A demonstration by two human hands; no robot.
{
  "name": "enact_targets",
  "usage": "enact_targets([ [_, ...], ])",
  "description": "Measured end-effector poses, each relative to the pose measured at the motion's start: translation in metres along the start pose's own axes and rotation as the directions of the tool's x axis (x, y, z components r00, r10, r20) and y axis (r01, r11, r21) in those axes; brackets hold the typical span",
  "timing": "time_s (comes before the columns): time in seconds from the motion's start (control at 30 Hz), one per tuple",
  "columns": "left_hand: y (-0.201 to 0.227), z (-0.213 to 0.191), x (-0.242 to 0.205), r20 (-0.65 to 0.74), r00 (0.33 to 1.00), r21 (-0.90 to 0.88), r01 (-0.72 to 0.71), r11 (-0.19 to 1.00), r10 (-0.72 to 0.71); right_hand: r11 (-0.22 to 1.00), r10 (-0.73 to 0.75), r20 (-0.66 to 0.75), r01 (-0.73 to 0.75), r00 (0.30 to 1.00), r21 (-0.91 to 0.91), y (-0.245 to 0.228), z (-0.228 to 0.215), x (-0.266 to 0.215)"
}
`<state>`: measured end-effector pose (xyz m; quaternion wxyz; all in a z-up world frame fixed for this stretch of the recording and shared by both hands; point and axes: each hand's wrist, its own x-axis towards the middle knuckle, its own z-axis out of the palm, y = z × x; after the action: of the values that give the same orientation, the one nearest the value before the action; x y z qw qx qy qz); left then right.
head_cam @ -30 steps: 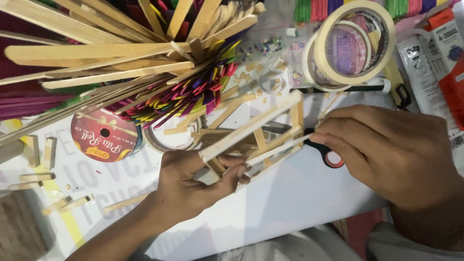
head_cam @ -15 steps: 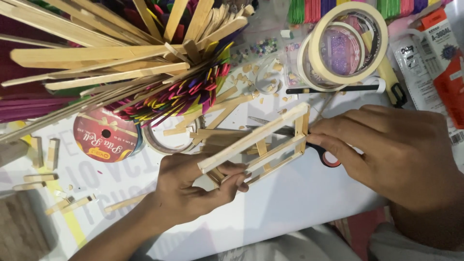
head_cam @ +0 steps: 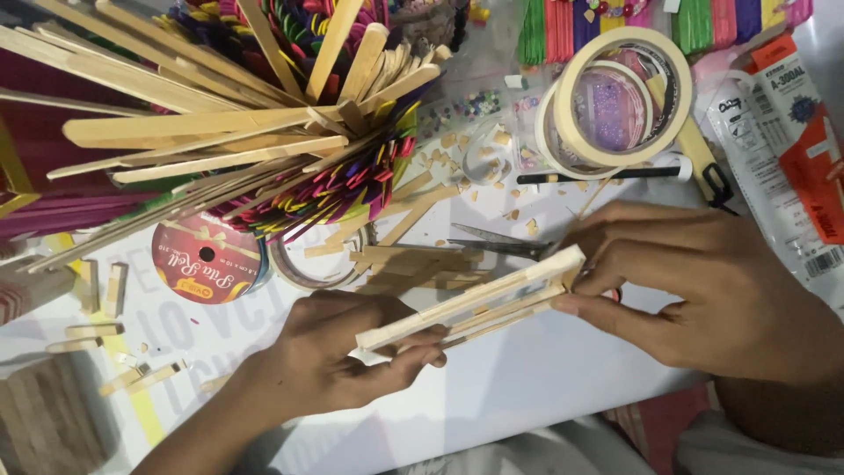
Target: Reinforcing a small popsicle stick frame by gluing additional sticks to the structure.
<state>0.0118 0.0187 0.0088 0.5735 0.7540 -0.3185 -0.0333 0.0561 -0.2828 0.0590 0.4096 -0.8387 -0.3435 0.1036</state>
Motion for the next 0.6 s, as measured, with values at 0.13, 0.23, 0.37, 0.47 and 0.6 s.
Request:
enact_targets([
  [0.13, 0.003, -0.002, 0.002, 0.021, 0.992, -0.062, 0.125, 0.990, -0.124, 0.998, -0.001, 0.013, 0.000, 1.000, 0.055, -0.001, 0.006, 0.001],
  [0.23, 0.007, 0.002, 0.005, 0.036, 0.905, -0.107, 0.425, 0.899, -0.423, 0.994, 0.002, 0.041, -0.006, 0.999, 0.108, -0.004, 0.012, 0.002],
  [0.37, 0.016, 0.015, 0.007, -0.008, 0.843, -0.267, 0.517, 0.813, -0.538, 0.996, 0.035, 0.008, -0.036, 0.999, 0.087, -0.010, 0.020, -0.002],
  [0.47, 0.023, 0.022, 0.002, -0.042, 0.795, -0.429, 0.533, 0.729, -0.605, 0.993, 0.049, -0.003, -0.048, 0.999, 0.112, -0.011, 0.020, -0.006],
  [0.6, 0.035, 0.016, -0.001, -0.078, 0.828, -0.455, 0.466, 0.759, -0.556, 0.993, 0.057, -0.011, -0.055, 0.998, 0.100, -0.008, 0.020, -0.012],
])
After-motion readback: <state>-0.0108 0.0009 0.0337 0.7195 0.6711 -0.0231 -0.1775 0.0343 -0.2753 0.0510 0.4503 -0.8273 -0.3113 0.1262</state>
